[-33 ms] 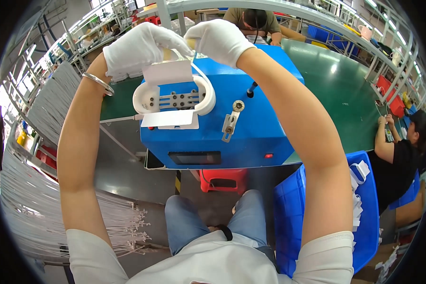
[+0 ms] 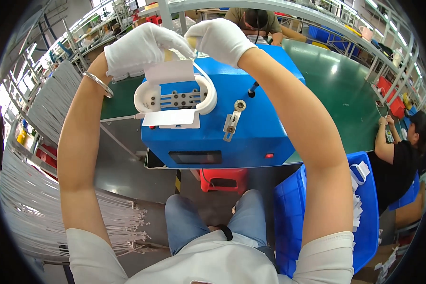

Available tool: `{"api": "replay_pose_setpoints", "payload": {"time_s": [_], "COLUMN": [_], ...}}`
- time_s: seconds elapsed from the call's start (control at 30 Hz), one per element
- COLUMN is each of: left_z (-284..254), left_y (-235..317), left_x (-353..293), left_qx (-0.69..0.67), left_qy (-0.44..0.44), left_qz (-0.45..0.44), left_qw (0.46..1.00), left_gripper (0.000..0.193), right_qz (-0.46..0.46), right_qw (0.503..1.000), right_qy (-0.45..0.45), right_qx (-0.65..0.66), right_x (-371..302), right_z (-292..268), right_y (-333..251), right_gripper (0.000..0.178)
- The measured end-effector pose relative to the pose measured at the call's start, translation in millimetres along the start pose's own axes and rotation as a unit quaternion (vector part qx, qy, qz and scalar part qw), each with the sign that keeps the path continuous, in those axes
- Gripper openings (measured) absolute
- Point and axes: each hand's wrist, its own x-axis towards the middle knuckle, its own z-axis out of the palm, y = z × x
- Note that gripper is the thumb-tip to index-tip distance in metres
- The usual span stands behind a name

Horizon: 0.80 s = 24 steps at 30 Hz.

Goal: Processing and assembling white electrical cables at a factory workstation.

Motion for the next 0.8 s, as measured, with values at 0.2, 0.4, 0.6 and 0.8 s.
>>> {"api": "replay_pose_setpoints", "payload": {"time_s": [0.2, 0.4, 0.6, 0.8], "left_z": [-10.1, -12.6, 13.4, 54.0], "left_y": [11.3, 15.0, 25.9, 14.8], "left_x": [-25.1, -85.1, -84.6, -79.4], "left_qx": [0.069, 0.032, 0.159, 0.219], "left_qy": [0.009, 0.054, 0.107, 0.280], "left_qz": [-0.015, -0.138, -0.135, 0.019], "left_qw": [0.997, 0.988, 0.972, 0.935], "left_gripper": [0.020, 0.019, 0.023, 0.020], "right_qz": [-0.014, -0.077, -0.015, 0.230], "right_qw": [0.988, 0.990, 0.987, 0.925], "right_qy": [0.149, 0.004, -0.109, -0.254], "right_qx": [0.021, -0.117, -0.120, 0.165], "right_x": [1.7, -28.7, -28.4, -4.8], "right_z": [-14.5, -45.4, -38.0, -46.3], "right_y": [-47.0, -104.7, -101.0, -87.7], "right_gripper": [0.011, 0.020, 0.024, 0.024]}}
